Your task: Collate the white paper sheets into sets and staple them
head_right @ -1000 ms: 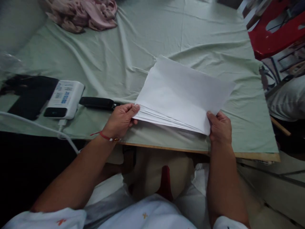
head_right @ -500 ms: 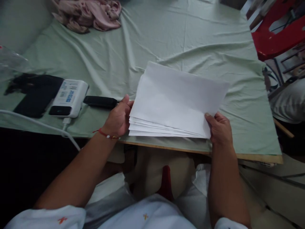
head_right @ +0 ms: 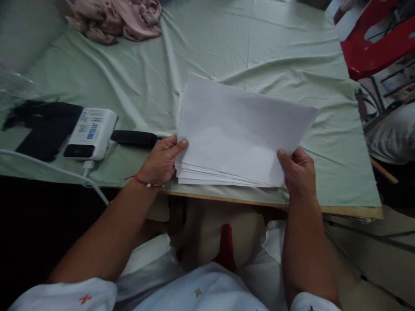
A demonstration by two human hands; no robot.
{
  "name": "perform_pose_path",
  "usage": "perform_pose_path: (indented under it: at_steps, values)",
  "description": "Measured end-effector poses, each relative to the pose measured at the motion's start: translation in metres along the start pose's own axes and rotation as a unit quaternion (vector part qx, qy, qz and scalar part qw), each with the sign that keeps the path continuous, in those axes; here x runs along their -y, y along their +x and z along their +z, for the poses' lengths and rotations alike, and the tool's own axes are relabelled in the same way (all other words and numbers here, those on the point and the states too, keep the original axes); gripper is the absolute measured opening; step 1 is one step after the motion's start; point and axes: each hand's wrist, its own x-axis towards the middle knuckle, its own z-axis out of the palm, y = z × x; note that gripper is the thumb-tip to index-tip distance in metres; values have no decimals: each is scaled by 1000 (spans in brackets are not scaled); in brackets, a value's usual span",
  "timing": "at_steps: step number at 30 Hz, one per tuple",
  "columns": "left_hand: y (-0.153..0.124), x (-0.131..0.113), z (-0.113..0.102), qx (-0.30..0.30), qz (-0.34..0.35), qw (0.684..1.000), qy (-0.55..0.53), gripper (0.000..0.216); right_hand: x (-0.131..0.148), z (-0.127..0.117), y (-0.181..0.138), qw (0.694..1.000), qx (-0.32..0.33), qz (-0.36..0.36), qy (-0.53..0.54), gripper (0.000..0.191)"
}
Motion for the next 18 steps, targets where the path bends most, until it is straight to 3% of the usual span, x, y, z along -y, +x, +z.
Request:
perform_pose_path:
  at_steps: [3,9,14,16,18]
  values:
    - [2,-6,-1,4,46,999,21,59,6,2,2,999,-9,-38,28,39]
    - [2,-22,2,9,143,988,57,51,7,7,-2,999,4,-2,40,56]
    - [4,-19,-3,-12,208,977,47,43,0,6,0,992,-85,-93,31,51]
    - [7,-16,-6,-12,213,975,63,39,-1,3,3,989,-102,-110,17,48]
    - [11,-15,-8,16,196,977,84,39,0,0,4,993,-72,-94,-4,46]
